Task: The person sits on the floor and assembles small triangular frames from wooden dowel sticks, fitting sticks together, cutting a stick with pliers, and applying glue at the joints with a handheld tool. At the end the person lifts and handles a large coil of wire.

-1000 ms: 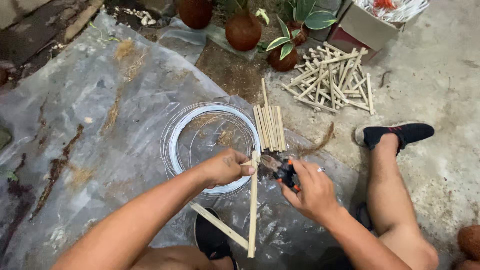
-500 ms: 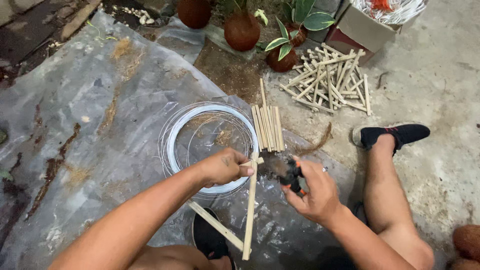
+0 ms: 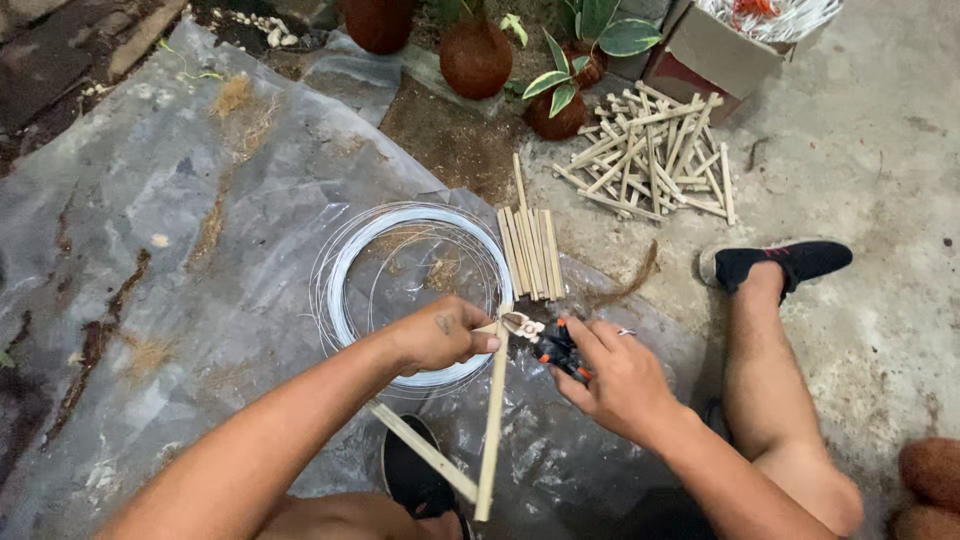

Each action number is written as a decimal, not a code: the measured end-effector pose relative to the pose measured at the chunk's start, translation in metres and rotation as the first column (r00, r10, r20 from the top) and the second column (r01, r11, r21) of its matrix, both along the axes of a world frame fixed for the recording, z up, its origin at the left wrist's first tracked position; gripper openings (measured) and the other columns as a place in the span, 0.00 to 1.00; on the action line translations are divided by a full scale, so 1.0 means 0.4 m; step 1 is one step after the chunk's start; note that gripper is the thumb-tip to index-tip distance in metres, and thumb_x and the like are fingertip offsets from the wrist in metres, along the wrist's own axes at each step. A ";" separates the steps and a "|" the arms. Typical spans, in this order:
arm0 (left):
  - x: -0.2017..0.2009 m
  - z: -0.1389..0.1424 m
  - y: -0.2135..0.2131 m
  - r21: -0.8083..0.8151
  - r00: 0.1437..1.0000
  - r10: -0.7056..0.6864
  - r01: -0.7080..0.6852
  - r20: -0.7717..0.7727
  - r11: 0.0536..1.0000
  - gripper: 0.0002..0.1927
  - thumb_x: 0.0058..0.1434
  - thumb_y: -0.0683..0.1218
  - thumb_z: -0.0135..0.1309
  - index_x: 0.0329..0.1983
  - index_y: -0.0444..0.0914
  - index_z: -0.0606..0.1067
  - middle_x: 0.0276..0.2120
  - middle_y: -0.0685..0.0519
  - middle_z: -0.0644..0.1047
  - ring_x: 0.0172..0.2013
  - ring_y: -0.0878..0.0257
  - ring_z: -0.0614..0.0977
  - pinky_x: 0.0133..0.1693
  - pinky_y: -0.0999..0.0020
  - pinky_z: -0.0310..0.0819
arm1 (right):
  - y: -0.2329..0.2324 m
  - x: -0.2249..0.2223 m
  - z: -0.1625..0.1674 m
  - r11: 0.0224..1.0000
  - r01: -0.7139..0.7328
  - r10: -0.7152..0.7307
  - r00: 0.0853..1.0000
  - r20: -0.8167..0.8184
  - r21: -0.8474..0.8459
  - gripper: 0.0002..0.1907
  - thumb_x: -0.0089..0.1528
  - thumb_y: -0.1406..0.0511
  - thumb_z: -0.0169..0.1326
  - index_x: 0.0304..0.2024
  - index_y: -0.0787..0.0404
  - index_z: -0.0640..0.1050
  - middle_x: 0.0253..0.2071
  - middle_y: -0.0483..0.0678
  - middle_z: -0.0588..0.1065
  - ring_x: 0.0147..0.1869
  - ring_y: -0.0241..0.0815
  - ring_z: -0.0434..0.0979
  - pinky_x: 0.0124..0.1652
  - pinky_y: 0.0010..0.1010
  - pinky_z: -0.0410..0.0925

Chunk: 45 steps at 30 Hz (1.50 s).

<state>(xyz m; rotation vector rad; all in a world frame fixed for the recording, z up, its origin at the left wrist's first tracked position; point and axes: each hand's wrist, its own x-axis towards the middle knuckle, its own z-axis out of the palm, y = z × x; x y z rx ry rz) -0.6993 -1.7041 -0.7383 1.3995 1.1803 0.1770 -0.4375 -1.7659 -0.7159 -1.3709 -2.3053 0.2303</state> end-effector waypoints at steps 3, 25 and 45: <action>-0.006 0.000 0.004 -0.026 1.000 0.029 -0.029 -0.002 0.999 0.13 0.63 0.50 0.60 0.39 0.34 0.83 0.20 0.57 0.71 0.23 0.67 0.68 0.26 0.65 0.62 | -0.005 0.001 0.004 1.000 -0.028 0.025 0.972 -0.232 -0.009 0.32 0.54 0.63 0.66 0.58 0.65 0.72 0.44 0.56 0.76 0.42 0.56 0.79 0.40 0.42 0.73; 0.005 -0.002 0.003 0.084 0.999 -0.041 0.041 0.001 0.996 0.10 0.64 0.48 0.57 0.40 0.37 0.82 0.20 0.58 0.73 0.23 0.68 0.70 0.27 0.65 0.66 | -0.017 -0.007 -0.030 0.968 0.069 -0.098 0.989 -0.110 -0.243 0.32 0.53 0.62 0.68 0.58 0.61 0.73 0.41 0.56 0.76 0.38 0.58 0.78 0.37 0.45 0.71; -0.025 -0.014 0.049 -0.213 0.606 0.600 -0.589 0.522 0.780 0.09 0.71 0.49 0.50 0.38 0.40 0.70 0.23 0.57 0.69 0.17 0.71 0.64 0.19 0.75 0.54 | -0.027 0.117 -0.459 0.552 0.614 -0.567 0.772 0.286 -0.564 0.34 0.59 0.47 0.60 0.58 0.62 0.74 0.59 0.61 0.72 0.62 0.63 0.74 0.58 0.48 0.67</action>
